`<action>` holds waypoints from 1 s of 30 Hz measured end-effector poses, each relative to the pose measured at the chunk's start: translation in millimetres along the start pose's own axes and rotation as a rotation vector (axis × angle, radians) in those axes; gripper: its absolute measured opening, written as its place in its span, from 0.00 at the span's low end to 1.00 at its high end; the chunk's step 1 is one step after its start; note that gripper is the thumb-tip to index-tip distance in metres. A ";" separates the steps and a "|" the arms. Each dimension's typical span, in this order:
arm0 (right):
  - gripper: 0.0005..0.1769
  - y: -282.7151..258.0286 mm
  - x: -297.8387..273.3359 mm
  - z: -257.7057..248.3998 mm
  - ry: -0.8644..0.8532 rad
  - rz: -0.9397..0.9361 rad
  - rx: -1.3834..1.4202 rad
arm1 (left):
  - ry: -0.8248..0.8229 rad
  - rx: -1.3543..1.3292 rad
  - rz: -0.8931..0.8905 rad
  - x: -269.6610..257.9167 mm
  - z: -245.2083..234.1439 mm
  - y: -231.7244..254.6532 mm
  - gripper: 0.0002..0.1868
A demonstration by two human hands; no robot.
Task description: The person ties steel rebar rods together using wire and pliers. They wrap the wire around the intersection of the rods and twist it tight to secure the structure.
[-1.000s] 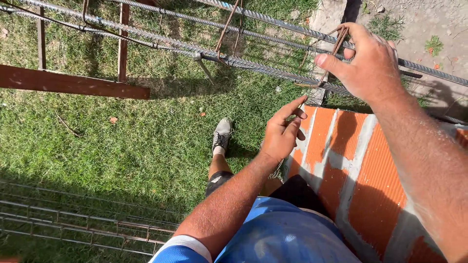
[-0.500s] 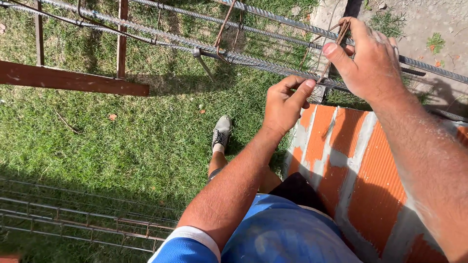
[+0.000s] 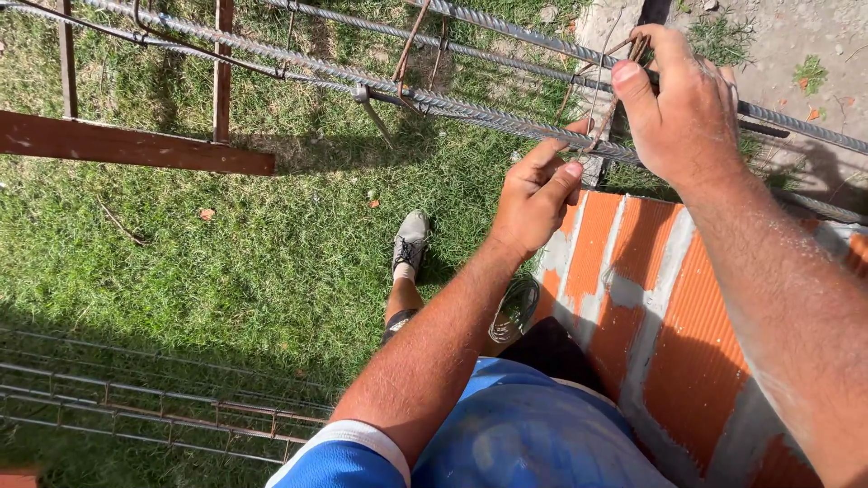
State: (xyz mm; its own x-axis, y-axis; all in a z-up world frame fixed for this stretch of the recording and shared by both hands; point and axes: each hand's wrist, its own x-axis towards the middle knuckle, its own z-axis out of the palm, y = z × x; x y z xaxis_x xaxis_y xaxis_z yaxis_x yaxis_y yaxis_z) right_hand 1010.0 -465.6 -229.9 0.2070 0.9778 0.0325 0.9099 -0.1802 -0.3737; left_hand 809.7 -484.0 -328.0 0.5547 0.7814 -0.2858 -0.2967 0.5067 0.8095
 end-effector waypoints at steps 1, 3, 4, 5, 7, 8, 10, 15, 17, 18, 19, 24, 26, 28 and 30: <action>0.23 -1.2 0.5 -1.9 -0.006 -0.002 0.002 | 0.063 0.029 0.000 -0.3 -0.5 -11.8 0.17; 0.24 2.9 -1.8 2.7 -0.008 0.017 0.009 | 0.083 0.023 -0.068 -6.7 4.8 -1.5 0.21; 0.25 5.2 -2.0 5.5 -0.010 0.037 0.015 | 0.102 0.016 -0.138 -8.6 6.8 3.4 0.26; 0.25 4.1 -1.4 3.1 -0.012 0.039 0.011 | 0.101 0.012 -0.140 -8.4 6.4 3.5 0.26; 0.24 0.3 0.9 0.5 -0.032 0.060 0.029 | 0.052 0.018 -0.068 -8.1 3.1 4.3 0.18; 0.24 1.6 -0.5 0.9 -0.033 0.056 0.028 | 0.055 0.017 -0.066 -10.5 0.7 1.3 0.18; 0.24 4.5 -1.8 2.4 -0.034 0.052 0.006 | 0.046 0.120 0.036 -12.7 -5.2 -4.0 0.19; 0.22 7.9 -1.0 7.3 0.000 0.036 0.029 | -0.077 0.177 -0.104 -22.0 -10.2 20.0 0.31; 0.22 8.3 -1.9 7.6 -0.004 0.047 0.028 | -0.098 0.174 -0.138 -21.0 -8.7 23.7 0.33; 0.22 9.0 -3.4 8.6 0.012 0.035 0.022 | -0.072 0.145 -0.106 -19.5 -7.5 24.6 0.30; 0.22 8.8 -2.5 10.2 0.030 0.019 0.018 | -0.043 0.118 -0.071 -16.6 -7.6 26.9 0.27; 0.22 6.8 -4.0 11.0 0.045 0.006 0.028 | 0.148 0.047 0.016 1.3 18.1 26.2 0.16; 0.22 0.8 -3.8 3.1 0.035 0.016 0.039 | 0.207 0.003 0.069 6.7 25.1 19.8 0.10; 0.27 -7.8 -1.6 -9.5 0.002 0.019 0.122 | 0.223 0.046 0.111 8.5 29.9 23.5 0.10; 0.25 -9.7 1.2 -15.3 0.035 -0.068 0.169 | 0.232 0.069 0.103 7.8 31.0 28.5 0.10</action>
State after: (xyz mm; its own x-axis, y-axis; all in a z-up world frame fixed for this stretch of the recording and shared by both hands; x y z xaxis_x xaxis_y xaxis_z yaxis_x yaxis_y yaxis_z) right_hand 1006.9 -464.3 -212.1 0.1619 0.9823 0.0946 0.8496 -0.0900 -0.5197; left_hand 829.7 -474.8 -291.2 0.3285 0.8944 -0.3036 -0.2846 0.4002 0.8711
